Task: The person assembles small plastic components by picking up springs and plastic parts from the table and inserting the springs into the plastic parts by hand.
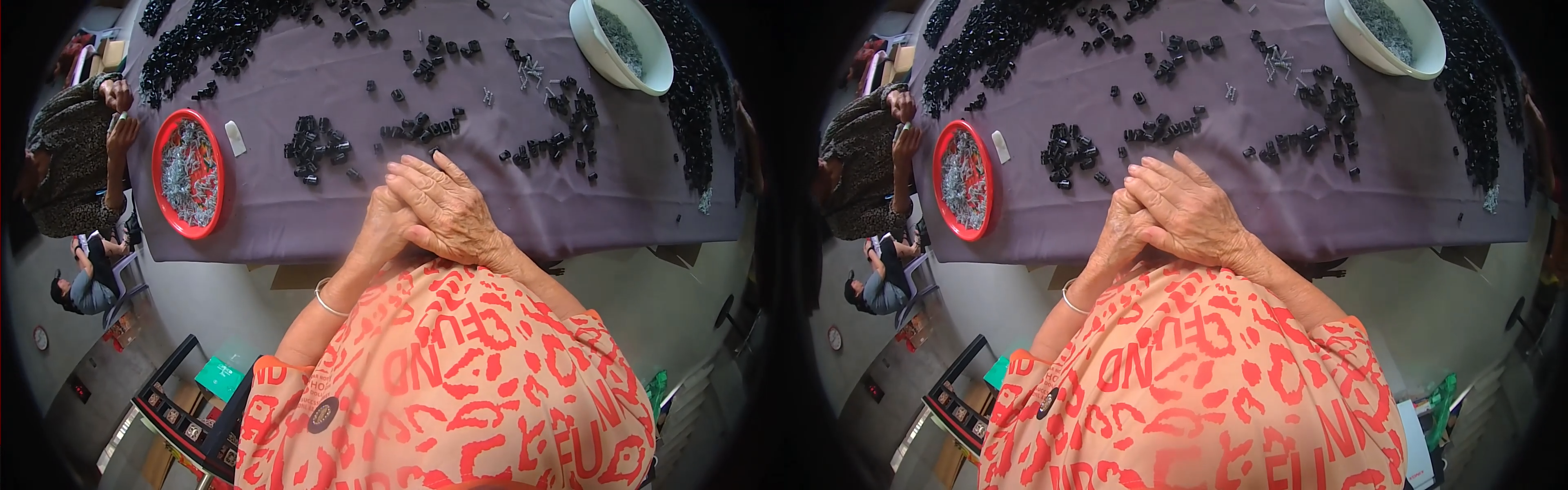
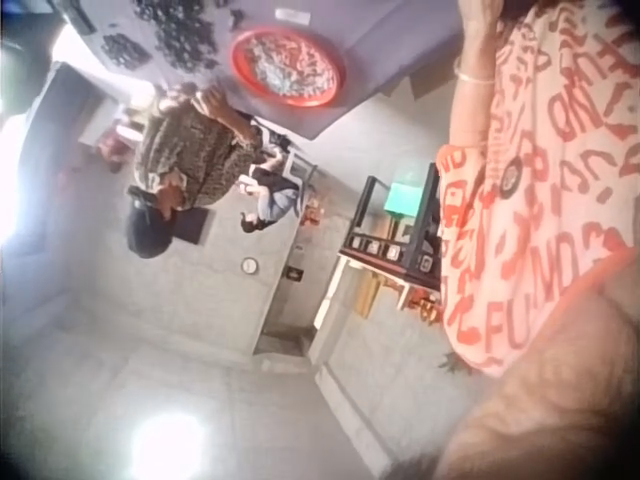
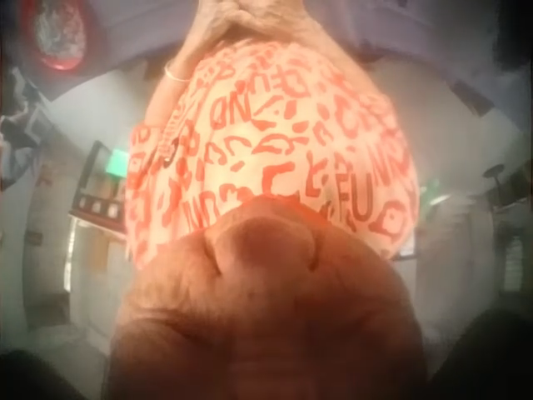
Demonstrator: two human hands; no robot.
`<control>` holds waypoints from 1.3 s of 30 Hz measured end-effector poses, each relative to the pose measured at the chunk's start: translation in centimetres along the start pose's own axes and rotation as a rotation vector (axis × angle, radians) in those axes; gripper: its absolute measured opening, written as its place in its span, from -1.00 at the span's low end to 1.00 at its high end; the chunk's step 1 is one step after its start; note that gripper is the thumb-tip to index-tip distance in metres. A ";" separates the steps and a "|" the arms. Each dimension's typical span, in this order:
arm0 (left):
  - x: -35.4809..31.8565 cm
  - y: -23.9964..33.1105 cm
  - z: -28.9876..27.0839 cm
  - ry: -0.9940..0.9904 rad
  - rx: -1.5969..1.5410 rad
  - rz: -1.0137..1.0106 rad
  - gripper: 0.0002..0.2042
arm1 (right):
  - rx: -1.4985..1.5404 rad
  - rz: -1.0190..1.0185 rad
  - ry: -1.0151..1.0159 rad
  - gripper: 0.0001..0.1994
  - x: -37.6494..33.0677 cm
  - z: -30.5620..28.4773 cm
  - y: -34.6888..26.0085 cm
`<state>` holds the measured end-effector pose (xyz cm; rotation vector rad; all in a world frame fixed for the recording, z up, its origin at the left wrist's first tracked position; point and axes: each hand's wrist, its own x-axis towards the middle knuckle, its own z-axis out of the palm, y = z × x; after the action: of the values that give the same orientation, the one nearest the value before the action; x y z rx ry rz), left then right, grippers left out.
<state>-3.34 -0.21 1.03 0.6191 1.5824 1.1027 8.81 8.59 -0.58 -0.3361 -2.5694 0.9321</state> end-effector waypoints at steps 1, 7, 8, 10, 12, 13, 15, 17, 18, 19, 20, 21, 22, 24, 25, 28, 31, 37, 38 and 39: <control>-0.2 0.0 0.0 0.012 0.007 0.000 -0.85 | -0.001 0.003 -0.001 -0.47 0.0 0.0 0.0; -0.4 -0.1 0.3 0.065 0.031 0.054 -0.88 | 0.070 -0.023 -0.045 -0.44 0.0 -0.3 0.1; -0.2 0.1 0.1 0.029 0.032 -0.006 -0.87 | 0.045 -0.017 -0.045 -0.44 -0.1 -0.2 0.2; 0.0 -0.8 0.4 0.049 -0.094 0.003 -0.88 | 0.029 -0.027 -0.045 -0.43 -0.1 -0.1 0.3; 0.0 -0.7 0.5 0.046 -0.141 0.028 -0.89 | 0.010 0.008 -0.060 -0.41 -0.1 0.1 0.3; 0.2 -0.6 0.5 0.032 -0.109 0.078 -0.90 | 0.012 0.018 -0.046 -0.43 0.0 -0.1 0.2; 0.2 -0.7 0.6 0.031 -0.075 0.101 -0.90 | 0.015 0.015 -0.042 -0.42 -0.3 0.1 0.0; 0.4 -1.2 0.5 0.002 -0.035 0.168 -0.90 | 0.072 -0.005 0.024 -0.45 0.0 -0.2 0.0; 0.3 -1.4 0.6 0.008 -0.032 0.178 -0.90 | 0.070 -0.016 0.028 -0.45 -0.1 -0.3 0.3; -0.1 -1.4 0.9 0.022 0.037 0.200 -0.87 | 0.166 -0.017 0.153 -0.50 -0.5 -0.3 0.6; -0.2 -1.4 1.2 0.036 0.105 0.222 -0.85 | 0.264 -0.019 0.277 -0.54 -0.7 -0.4 0.7; -0.2 -1.3 1.4 0.038 0.105 0.231 -0.85 | 0.275 0.010 0.405 -0.61 -0.6 -0.4 0.6; -0.3 -1.3 1.7 0.081 0.243 0.342 -0.84 | 0.177 0.033 0.467 -0.66 -0.8 -0.3 0.6; -0.4 -1.3 2.1 0.171 0.522 0.561 -0.82 | 0.141 0.060 0.496 -0.70 -0.8 -1.1 0.7; -0.1 -1.5 2.2 0.203 0.590 0.605 -0.84 | 0.099 0.064 0.502 -0.72 -0.7 -1.4 1.1; -0.9 -1.5 2.2 0.284 0.748 0.538 -0.87 | 0.010 0.038 0.436 -0.73 0.4 -1.7 1.8; -0.5 -1.9 0.7 0.420 0.812 0.663 -0.87 | -0.033 -0.043 0.356 -0.72 2.7 -1.5 2.1; 0.6 -0.7 -3.5 0.603 1.052 0.741 -0.89 | -0.302 -0.213 0.194 -0.85 6.2 1.6 3.1; 1.0 -0.4 -4.1 0.671 1.114 0.820 -0.89 | -0.310 -0.210 0.194 -0.85 6.0 1.7 3.3; 1.4 -0.8 -4.9 0.690 1.088 0.872 -0.86 | -0.316 -0.225 0.193 -0.85 5.8 1.6 3.5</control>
<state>-8.28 -1.03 -0.28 1.9380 2.6289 1.0096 3.23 12.34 -2.38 -0.2048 -2.5059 0.3932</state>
